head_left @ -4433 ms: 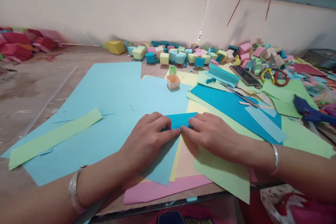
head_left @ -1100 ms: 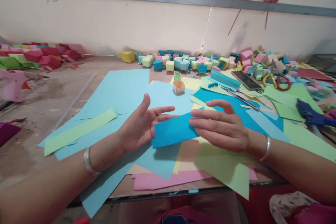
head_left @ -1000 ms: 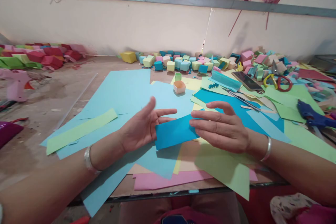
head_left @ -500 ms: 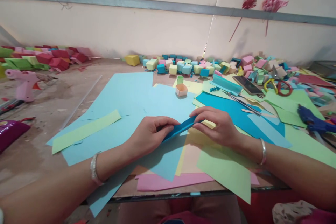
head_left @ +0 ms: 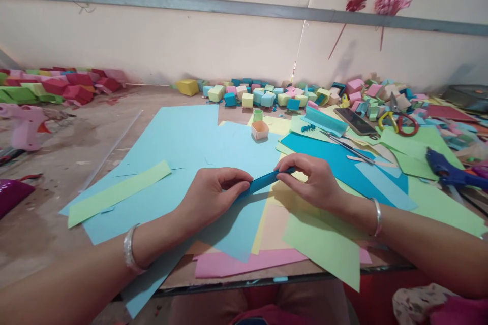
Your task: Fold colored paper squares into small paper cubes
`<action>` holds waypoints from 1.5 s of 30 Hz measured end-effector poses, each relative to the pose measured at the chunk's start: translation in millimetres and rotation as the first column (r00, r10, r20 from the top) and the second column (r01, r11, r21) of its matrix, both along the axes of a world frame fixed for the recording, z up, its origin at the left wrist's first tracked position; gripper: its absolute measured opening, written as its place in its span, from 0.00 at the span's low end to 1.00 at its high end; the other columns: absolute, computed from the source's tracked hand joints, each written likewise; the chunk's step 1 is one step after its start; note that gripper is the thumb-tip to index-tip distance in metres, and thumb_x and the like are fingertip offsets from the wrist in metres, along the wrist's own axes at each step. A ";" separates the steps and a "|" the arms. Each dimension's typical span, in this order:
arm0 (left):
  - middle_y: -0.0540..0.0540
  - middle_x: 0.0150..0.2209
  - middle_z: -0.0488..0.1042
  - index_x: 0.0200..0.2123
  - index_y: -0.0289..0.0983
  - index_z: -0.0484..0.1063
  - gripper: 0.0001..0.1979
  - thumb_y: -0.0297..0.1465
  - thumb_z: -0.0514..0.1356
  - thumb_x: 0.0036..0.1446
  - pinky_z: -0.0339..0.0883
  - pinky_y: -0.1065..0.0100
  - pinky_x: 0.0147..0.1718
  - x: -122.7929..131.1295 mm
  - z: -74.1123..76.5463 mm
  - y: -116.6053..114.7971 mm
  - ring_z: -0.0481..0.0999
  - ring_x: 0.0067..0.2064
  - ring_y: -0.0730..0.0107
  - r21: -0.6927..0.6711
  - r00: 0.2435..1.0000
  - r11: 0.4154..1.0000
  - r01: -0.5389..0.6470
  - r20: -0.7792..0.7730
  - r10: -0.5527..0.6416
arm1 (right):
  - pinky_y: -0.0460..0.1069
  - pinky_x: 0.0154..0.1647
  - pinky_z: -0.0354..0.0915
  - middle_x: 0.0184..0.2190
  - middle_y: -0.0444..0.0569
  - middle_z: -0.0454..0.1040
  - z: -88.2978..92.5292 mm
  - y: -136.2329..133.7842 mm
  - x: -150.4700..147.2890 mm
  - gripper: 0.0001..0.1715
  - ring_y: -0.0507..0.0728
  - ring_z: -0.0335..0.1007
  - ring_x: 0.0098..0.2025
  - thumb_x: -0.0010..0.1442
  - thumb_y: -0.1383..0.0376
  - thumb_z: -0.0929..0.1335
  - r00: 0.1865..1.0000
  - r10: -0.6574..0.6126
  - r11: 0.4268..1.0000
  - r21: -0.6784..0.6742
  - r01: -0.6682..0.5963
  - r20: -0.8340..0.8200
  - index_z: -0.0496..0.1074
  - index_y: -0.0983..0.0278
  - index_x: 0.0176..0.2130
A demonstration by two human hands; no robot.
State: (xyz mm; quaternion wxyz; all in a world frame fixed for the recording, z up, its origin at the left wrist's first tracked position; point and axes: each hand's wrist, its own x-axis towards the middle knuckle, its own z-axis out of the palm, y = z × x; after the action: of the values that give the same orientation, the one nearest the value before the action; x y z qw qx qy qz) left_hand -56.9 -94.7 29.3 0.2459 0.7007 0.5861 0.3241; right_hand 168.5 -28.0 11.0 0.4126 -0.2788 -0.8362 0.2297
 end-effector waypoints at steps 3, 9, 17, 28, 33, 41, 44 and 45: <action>0.48 0.33 0.82 0.41 0.40 0.79 0.11 0.35 0.61 0.55 0.72 0.67 0.35 -1.6 -2.1 -1.4 0.78 0.31 0.68 0.097 0.996 0.994 0.045 -0.079 -0.037 | 0.47 0.32 0.69 0.32 0.47 0.76 -2.5 -0.4 -1.7 0.02 0.52 0.72 0.33 0.57 0.68 0.69 0.999 -0.026 0.996 -0.083 0.024 -0.031 0.70 0.62 0.33; 0.49 0.29 0.79 0.40 0.38 0.79 0.11 0.34 0.61 0.56 0.69 0.68 0.32 -1.9 -0.7 -3.1 0.74 0.28 0.71 0.125 0.986 0.987 0.103 -0.142 -0.085 | 0.48 0.35 0.72 0.33 0.47 0.76 -5.5 -2.4 -3.8 0.02 0.52 0.71 0.33 0.58 0.68 0.69 0.997 0.000 0.993 -0.119 -0.010 -0.079 0.70 0.62 0.33; 0.48 0.30 0.76 0.34 0.39 0.80 0.08 0.31 0.60 0.57 0.66 0.69 0.29 -1.4 -0.1 1.5 0.72 0.29 0.72 0.085 0.987 0.987 0.135 -0.102 -0.126 | 0.49 0.36 0.74 0.36 0.47 0.77 -5.1 -2.9 -3.7 0.10 0.54 0.76 0.36 0.56 0.65 0.71 0.993 -0.015 0.988 -0.154 -0.003 -0.120 0.71 0.61 0.40; 0.47 0.31 0.73 0.35 0.37 0.78 0.11 0.29 0.54 0.61 0.64 0.69 0.31 -6.1 -2.8 4.3 0.72 0.32 0.71 0.151 0.965 0.979 0.135 -0.244 -0.095 | 0.46 0.32 0.67 0.35 0.46 0.80 -1.4 4.7 0.6 0.07 0.52 0.73 0.33 0.60 0.69 0.67 0.996 -0.033 0.998 -0.056 0.038 0.086 0.76 0.62 0.37; 0.46 0.32 0.74 0.35 0.37 0.77 0.12 0.29 0.53 0.62 0.64 0.69 0.32 -7.5 -4.6 6.0 0.73 0.33 0.69 0.134 0.946 0.976 0.171 -0.298 -0.124 | 0.47 0.32 0.63 0.30 0.46 0.77 0.0 7.7 0.1 0.07 0.53 0.70 0.32 0.59 0.72 0.66 0.979 -0.023 0.999 -0.039 0.032 0.204 0.75 0.63 0.32; 0.48 0.31 0.74 0.33 0.37 0.77 0.12 0.30 0.53 0.61 0.63 0.69 0.33 -5.4 -1.2 6.4 0.73 0.34 0.69 -0.004 0.960 0.989 0.147 -0.240 -0.144 | 0.48 0.33 0.57 0.29 0.47 0.73 1.4 4.3 0.1 0.10 0.53 0.66 0.32 0.56 0.75 0.63 0.925 -0.022 0.998 -0.049 0.044 0.380 0.70 0.64 0.29; 0.48 0.31 0.75 0.33 0.37 0.78 0.11 0.29 0.55 0.59 0.63 0.68 0.34 -4.6 -1.7 6.2 0.73 0.34 0.69 -0.070 0.959 0.989 0.129 -0.244 -0.142 | 0.47 0.31 0.55 0.27 0.45 0.72 2.1 1.6 -0.7 0.09 0.52 0.63 0.30 0.54 0.75 0.63 0.906 -0.009 0.997 -0.068 0.042 0.424 0.70 0.64 0.28; 0.48 0.31 0.75 0.33 0.37 0.78 0.10 0.29 0.55 0.59 0.63 0.68 0.34 -4.4 -2.5 6.1 0.73 0.34 0.68 -0.074 0.956 0.989 0.125 -0.257 -0.140 | 0.47 0.31 0.54 0.27 0.45 0.72 1.6 1.0 -1.3 0.08 0.51 0.63 0.29 0.54 0.75 0.63 0.900 -0.006 0.997 -0.071 0.041 0.435 0.70 0.64 0.28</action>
State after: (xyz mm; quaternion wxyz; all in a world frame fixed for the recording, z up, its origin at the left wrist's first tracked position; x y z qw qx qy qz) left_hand -61.2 -88.7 26.8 0.2073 0.7678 0.5741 0.1948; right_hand 167.1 -27.1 12.7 0.2073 -0.3490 -0.8940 0.1896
